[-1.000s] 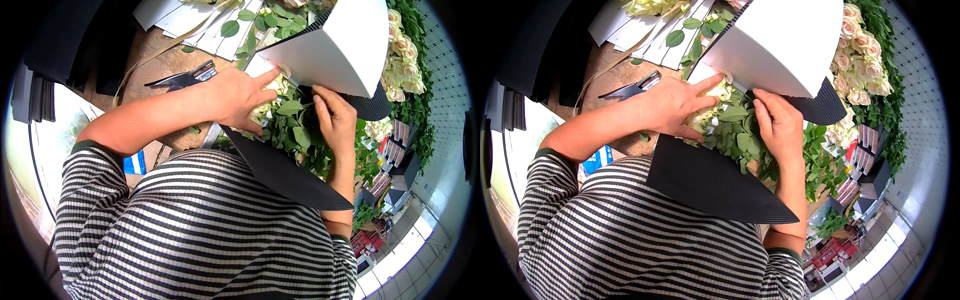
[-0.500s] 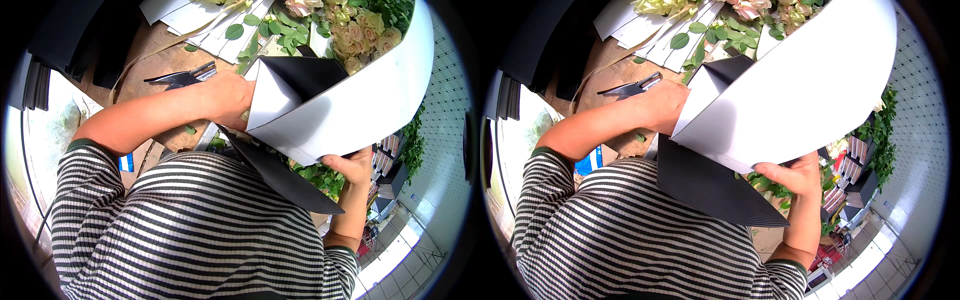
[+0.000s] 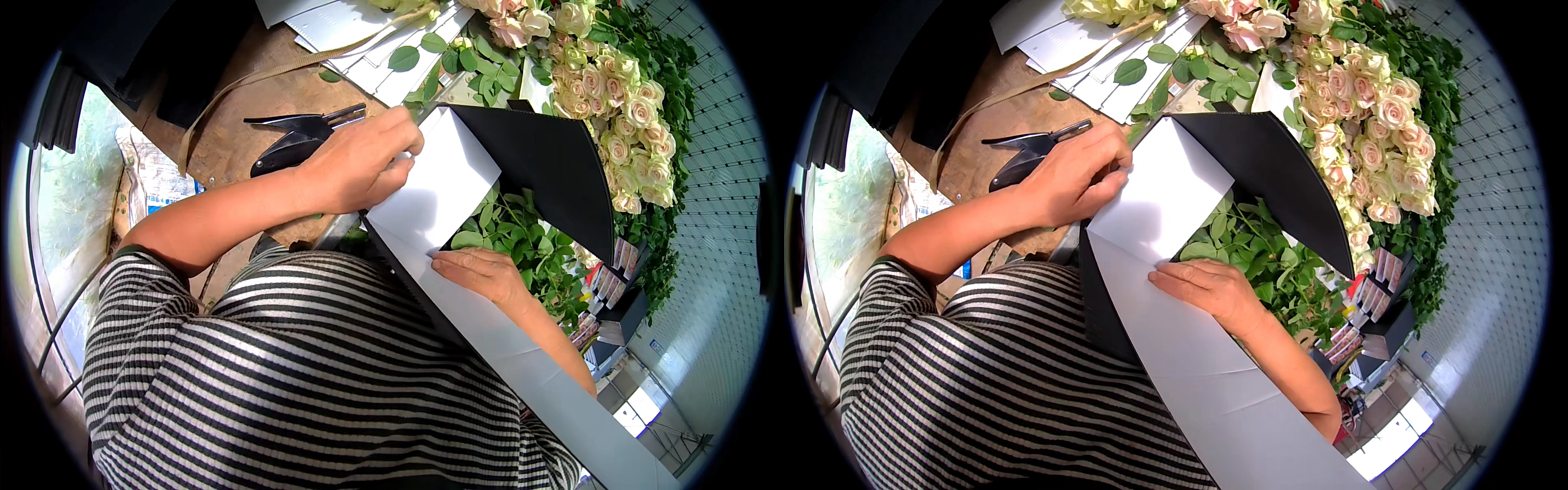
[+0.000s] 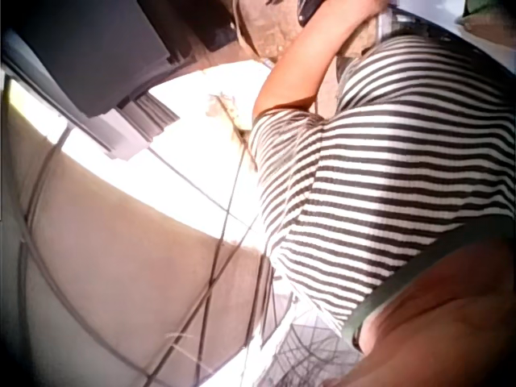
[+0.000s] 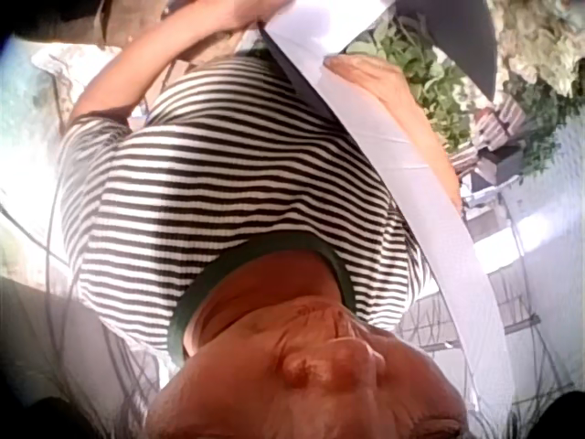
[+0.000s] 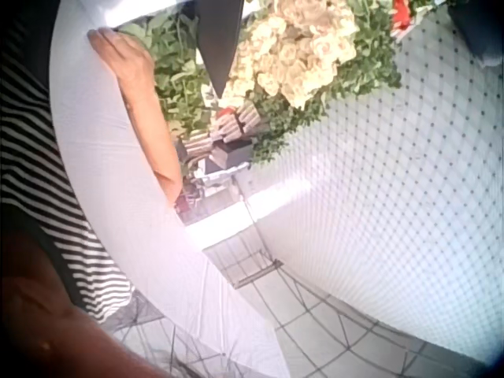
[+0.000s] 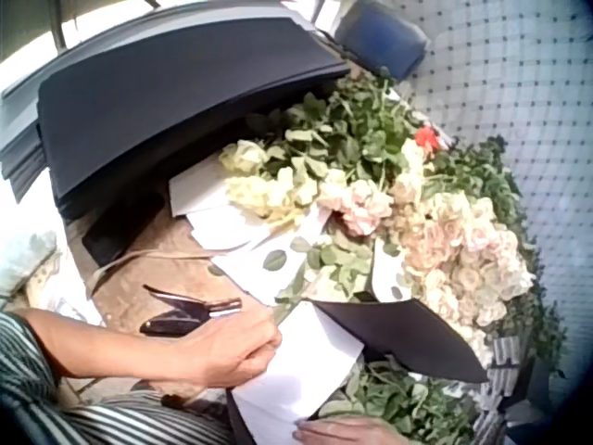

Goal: The person arranges light-colored roses and greenery into a black and white paper-wrapped bouquet. They repeatedly pick individual roses, place them into the arrangement, and fold the wrapping paper around the stems.

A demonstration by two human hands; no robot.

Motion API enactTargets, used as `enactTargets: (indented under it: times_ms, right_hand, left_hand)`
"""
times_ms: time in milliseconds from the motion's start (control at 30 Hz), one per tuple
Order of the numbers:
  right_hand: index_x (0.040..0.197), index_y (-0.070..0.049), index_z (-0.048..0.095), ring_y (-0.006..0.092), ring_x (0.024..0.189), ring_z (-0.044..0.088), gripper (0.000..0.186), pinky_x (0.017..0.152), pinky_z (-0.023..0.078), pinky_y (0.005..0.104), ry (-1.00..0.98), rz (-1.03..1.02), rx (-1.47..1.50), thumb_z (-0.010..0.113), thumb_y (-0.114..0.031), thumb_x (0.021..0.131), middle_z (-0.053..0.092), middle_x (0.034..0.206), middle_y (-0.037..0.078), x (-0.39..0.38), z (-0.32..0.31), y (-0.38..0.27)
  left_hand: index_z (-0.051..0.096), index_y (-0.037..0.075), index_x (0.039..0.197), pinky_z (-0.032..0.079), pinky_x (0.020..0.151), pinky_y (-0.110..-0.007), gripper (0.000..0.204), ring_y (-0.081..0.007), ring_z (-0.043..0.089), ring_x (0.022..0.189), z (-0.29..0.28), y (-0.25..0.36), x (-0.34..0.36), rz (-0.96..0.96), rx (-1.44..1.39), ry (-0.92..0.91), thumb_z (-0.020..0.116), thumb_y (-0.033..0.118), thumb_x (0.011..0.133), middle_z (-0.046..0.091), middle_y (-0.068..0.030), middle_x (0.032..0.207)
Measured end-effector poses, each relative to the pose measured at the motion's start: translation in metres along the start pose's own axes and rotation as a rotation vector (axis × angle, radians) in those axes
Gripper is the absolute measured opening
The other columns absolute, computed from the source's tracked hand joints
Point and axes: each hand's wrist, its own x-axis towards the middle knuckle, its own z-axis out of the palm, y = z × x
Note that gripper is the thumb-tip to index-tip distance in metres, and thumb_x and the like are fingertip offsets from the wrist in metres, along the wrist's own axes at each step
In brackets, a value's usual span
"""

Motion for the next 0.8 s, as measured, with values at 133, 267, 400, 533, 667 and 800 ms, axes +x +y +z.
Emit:
enactTargets:
  times_ms: [133, 267, 400, 533, 667, 800]
  right_hand:
    - [0.116, -0.014, 0.065, 0.0238, 0.088, 0.067, 0.039, 0.072, 0.056, 0.0317, -0.065, 0.020, 0.000, 0.061, -0.009, 0.078, 0.067, 0.112, 0.004, -0.001, 0.009, 0.010]
    - [0.120, -0.019, 0.063, 0.0269, 0.089, 0.065, 0.038, 0.073, 0.054, 0.0356, -0.151, 0.255, 0.070, 0.061, -0.016, 0.082, 0.067, 0.109, 0.002, -0.006, 0.003, -0.002]
    - [0.120, -0.016, 0.063, 0.0293, 0.089, 0.064, 0.034, 0.075, 0.052, 0.0411, -0.410, 0.354, 0.057, 0.060, -0.015, 0.086, 0.067, 0.100, 0.009, 0.004, -0.067, -0.012]
    - [0.115, -0.002, 0.064, 0.0192, 0.086, 0.066, 0.024, 0.073, 0.054, 0.0324, 0.657, 0.042, 0.242, 0.058, -0.010, 0.093, 0.069, 0.098, 0.011, -0.011, -0.208, 0.003]
    - [0.125, -0.010, 0.060, 0.0096, 0.085, 0.058, 0.036, 0.076, 0.047, 0.0259, 1.034, 0.781, -0.291, 0.060, -0.029, 0.095, 0.066, 0.097, 0.003, -0.092, -0.308, 0.144]
    - [0.133, -0.012, 0.056, 0.0137, 0.088, 0.060, 0.054, 0.078, 0.049, 0.0304, 0.684, 1.166, -0.119, 0.072, -0.025, 0.083, 0.066, 0.105, 0.010, -0.080, -0.317, 0.183]
  left_hand:
    - [0.064, 0.007, 0.095, 0.048, 0.072, -0.039, 0.020, -0.0273, 0.057, 0.099, 0.014, 0.021, 0.033, 0.350, 0.055, -0.454, 0.067, 0.013, 0.076, 0.055, -0.0069, 0.097]
    - [0.072, 0.011, 0.097, 0.043, 0.078, -0.042, 0.023, -0.0259, 0.041, 0.123, 0.039, 0.045, 0.037, 0.396, 0.633, -0.769, 0.068, 0.021, 0.076, 0.047, -0.0097, 0.136]
    - [0.069, 0.010, 0.105, 0.041, 0.081, -0.046, 0.028, -0.0303, 0.039, 0.124, 0.046, 0.046, 0.039, 0.385, 0.690, -0.815, 0.059, 0.020, 0.081, 0.041, -0.0134, 0.142]
    - [0.066, 0.007, 0.107, 0.041, 0.080, -0.048, 0.031, -0.0322, 0.039, 0.124, 0.038, 0.045, 0.040, 0.378, 0.691, -0.832, 0.062, 0.020, 0.079, 0.040, -0.0173, 0.142]
    - [0.065, 0.004, 0.108, 0.042, 0.077, -0.047, 0.032, -0.0315, 0.039, 0.125, 0.036, 0.056, 0.044, 0.411, 0.615, -0.875, 0.061, 0.012, 0.078, 0.039, -0.0169, 0.144]
    - [0.064, 0.004, 0.110, 0.041, 0.078, -0.048, 0.033, -0.0318, 0.039, 0.126, 0.032, 0.052, 0.044, 0.379, 0.600, -0.885, 0.059, 0.013, 0.079, 0.038, -0.0173, 0.145]
